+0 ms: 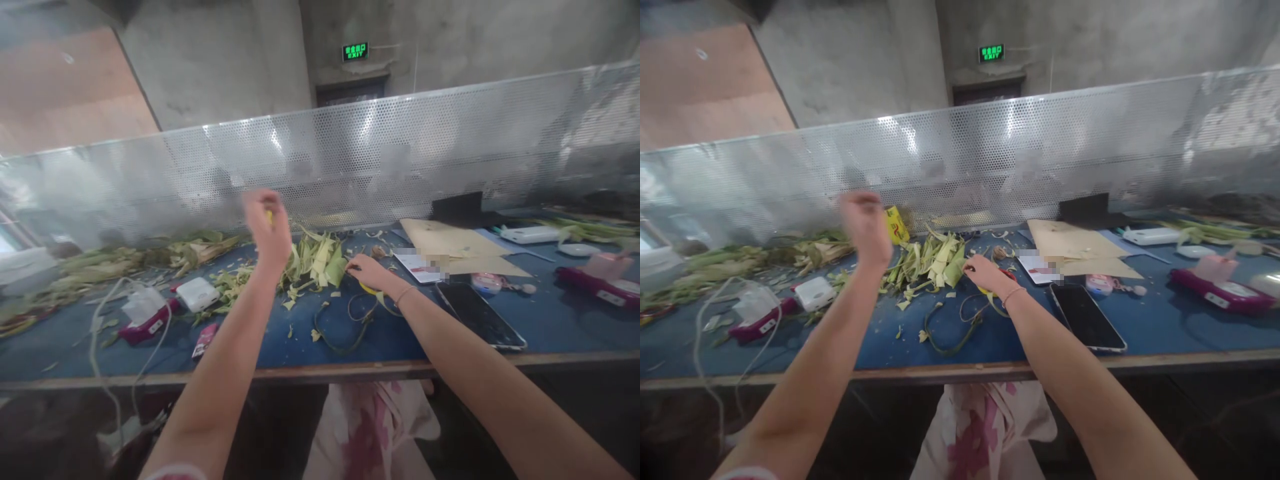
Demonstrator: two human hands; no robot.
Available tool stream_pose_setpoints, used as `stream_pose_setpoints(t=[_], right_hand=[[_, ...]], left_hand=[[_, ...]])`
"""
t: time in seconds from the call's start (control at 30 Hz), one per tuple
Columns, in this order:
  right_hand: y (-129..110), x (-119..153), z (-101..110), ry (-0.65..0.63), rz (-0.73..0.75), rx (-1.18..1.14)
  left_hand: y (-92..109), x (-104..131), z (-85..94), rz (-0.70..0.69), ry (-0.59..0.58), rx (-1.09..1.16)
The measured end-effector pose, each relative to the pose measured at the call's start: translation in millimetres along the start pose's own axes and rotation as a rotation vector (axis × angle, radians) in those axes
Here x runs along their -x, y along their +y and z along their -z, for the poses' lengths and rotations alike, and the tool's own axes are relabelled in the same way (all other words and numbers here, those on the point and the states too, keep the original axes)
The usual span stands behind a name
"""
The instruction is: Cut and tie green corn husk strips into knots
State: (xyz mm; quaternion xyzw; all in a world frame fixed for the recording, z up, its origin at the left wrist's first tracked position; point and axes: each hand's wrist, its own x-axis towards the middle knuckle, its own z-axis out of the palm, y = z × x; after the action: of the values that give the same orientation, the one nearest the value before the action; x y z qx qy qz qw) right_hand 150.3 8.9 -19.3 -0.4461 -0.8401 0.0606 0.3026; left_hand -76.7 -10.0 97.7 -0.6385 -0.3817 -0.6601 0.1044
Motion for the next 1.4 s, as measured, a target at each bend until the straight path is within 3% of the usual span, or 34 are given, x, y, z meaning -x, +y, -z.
stream_pose_setpoints(t=[0.17,0.23,0.3,0.4,0.5,0.53,0.6,0.7,0.9,1.07,1.17,1.27,1.37,1.4], right_hand=[[4.5,-1.9,-4.9,0.016,-0.024,0.008],[5.3,-2.5,-6.6,0.001,-0.018,0.004],[5.2,-2.3,-7.4,-0.003,-0.016,0.007],[4.1,-1.0,-6.0,-0.013,-0.011,0.002],[1.5,0.4,-2.5,-0.015,-0.026,0.007],[0.3,0.8,-1.2,-0.016,-0.034,0.011],[-2.7,1.3,1.0,-0.025,-0.046,0.015],[-7.8,2.0,3.9,-0.043,-0.057,0.023],[-12.3,3.1,6.7,-0.046,-0.064,0.014],[-9.9,1.2,6.6,0.138,-0.074,-0.073],[-8.7,-2.3,5.2,0.259,-0.162,-0.306],[-9.5,-4.6,3.7,0.316,-0.319,-0.685],[-15.3,-2.0,6.4,0.271,-0.37,-0.992],[-18.4,-0.2,8.2,0.192,-0.347,-1.12]], left_hand=[[-63.4,44.9,-24.3,0.467,-0.643,-0.586],[-81.7,56.4,-23.7,0.541,-0.839,-0.654],[-90.3,60.9,-18.6,0.541,-0.866,-0.658],[-87.6,60.4,-11.9,0.53,-0.861,-0.645],[-74.9,60.2,-14.9,0.256,-0.729,-0.702],[-70.1,61.2,-18.0,0.141,-0.727,-0.662],[-61.0,65.3,-26.0,0.041,-0.849,-0.585],[-50.5,75.5,-38.0,0.031,-0.993,-0.654],[-39.5,87.2,-48.6,0.187,-0.839,-0.799],[-31.2,82.9,-46.2,0.15,-0.728,-0.728],[-28.9,81.7,-42.3,0.02,-0.609,-0.644],[-32.9,83.0,-41.2,-0.138,-0.577,-0.539],[-40.6,84.8,-44.0,-0.305,-0.624,-0.441],[-42.5,85.2,-45.2,-0.349,-0.639,-0.414]])
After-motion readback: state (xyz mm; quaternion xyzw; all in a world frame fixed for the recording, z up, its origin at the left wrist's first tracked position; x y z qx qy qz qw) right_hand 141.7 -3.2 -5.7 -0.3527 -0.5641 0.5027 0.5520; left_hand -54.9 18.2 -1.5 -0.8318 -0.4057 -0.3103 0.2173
